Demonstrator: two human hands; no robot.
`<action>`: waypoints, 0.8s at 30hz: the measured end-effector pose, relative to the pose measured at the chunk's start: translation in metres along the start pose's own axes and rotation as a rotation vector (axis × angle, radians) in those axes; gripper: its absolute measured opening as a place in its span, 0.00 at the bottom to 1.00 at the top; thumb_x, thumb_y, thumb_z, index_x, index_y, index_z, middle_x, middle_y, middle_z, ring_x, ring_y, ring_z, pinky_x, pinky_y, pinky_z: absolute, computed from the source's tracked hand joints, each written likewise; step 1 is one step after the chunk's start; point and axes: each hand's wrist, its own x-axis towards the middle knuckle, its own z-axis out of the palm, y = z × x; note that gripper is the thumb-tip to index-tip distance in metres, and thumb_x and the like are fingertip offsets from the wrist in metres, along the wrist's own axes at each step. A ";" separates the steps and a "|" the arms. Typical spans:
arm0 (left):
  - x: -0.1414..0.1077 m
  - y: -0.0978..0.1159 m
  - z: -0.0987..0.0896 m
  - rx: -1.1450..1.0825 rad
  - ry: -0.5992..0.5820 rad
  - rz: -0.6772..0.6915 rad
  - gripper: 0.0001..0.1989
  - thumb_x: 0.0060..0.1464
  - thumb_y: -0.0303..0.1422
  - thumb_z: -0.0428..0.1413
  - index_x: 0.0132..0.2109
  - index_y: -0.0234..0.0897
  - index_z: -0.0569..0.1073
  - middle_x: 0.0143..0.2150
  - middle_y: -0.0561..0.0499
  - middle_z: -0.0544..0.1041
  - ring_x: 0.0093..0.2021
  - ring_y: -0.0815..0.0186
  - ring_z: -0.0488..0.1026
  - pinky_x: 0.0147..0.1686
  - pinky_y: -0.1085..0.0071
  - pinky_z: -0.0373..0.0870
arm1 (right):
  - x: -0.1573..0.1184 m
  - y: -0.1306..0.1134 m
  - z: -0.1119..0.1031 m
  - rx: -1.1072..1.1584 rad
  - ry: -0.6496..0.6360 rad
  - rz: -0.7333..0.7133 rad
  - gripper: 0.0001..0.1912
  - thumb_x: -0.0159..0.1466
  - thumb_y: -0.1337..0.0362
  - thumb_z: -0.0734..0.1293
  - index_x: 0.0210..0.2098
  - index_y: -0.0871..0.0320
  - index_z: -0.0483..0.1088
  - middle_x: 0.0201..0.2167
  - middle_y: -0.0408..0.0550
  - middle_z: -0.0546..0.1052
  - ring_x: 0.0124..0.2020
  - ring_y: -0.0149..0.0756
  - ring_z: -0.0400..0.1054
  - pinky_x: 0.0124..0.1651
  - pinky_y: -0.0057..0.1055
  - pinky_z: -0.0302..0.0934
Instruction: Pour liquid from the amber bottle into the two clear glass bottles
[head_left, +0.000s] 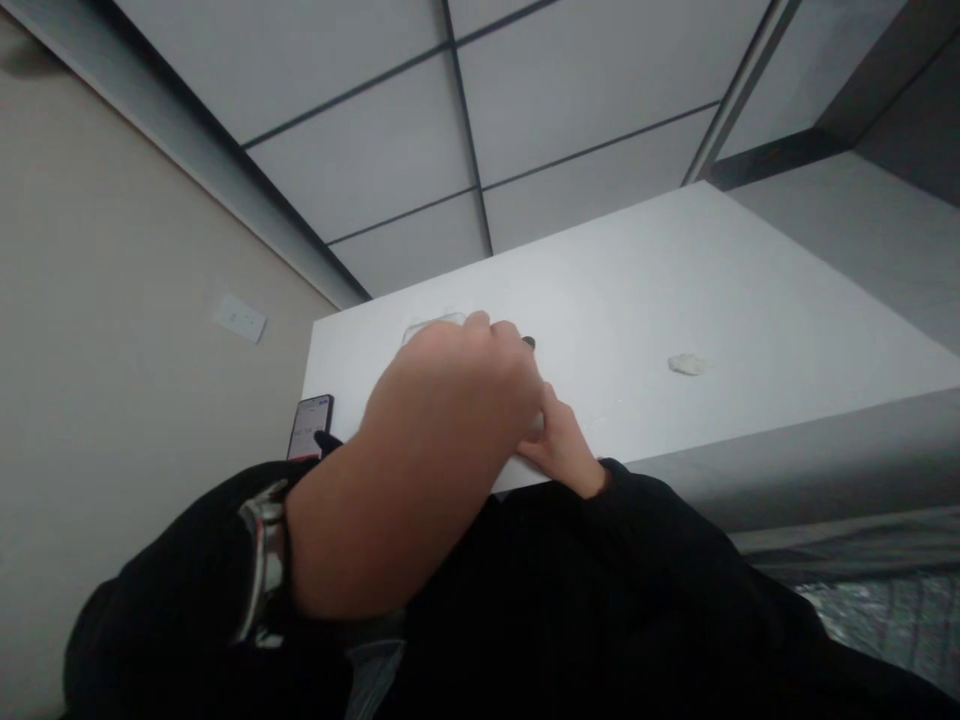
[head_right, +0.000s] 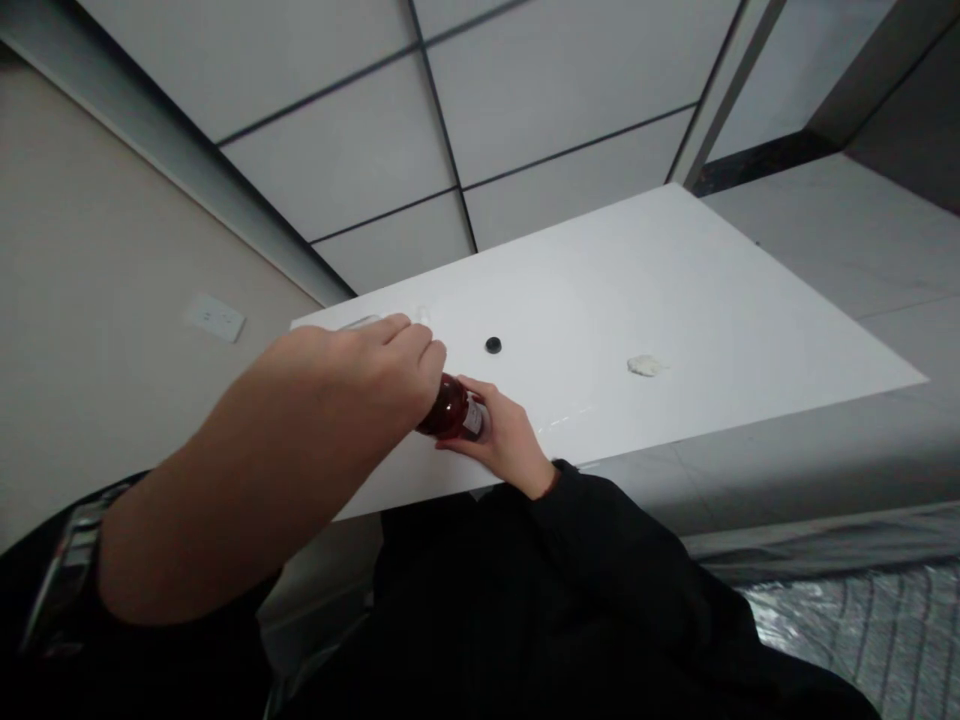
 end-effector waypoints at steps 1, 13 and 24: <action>-0.001 -0.004 -0.004 0.093 -0.065 0.018 0.10 0.59 0.20 0.52 0.36 0.36 0.76 0.37 0.45 0.78 0.37 0.56 0.77 0.38 0.62 0.72 | 0.000 0.000 0.000 0.022 0.009 -0.016 0.43 0.57 0.48 0.82 0.66 0.49 0.67 0.61 0.54 0.79 0.62 0.54 0.76 0.65 0.55 0.71; -0.040 -0.086 0.064 -0.291 0.231 -0.031 0.35 0.59 0.50 0.68 0.67 0.42 0.70 0.65 0.42 0.78 0.65 0.48 0.76 0.68 0.47 0.70 | -0.003 0.006 0.001 0.050 0.014 -0.045 0.42 0.59 0.48 0.81 0.65 0.51 0.64 0.62 0.59 0.77 0.62 0.55 0.76 0.64 0.55 0.74; -0.034 -0.117 0.117 -0.813 0.480 -0.148 0.31 0.56 0.36 0.67 0.64 0.42 0.69 0.64 0.42 0.71 0.68 0.52 0.70 0.71 0.52 0.68 | -0.003 0.002 0.001 -0.080 0.024 -0.058 0.46 0.58 0.47 0.81 0.68 0.52 0.61 0.65 0.62 0.74 0.65 0.58 0.73 0.67 0.58 0.71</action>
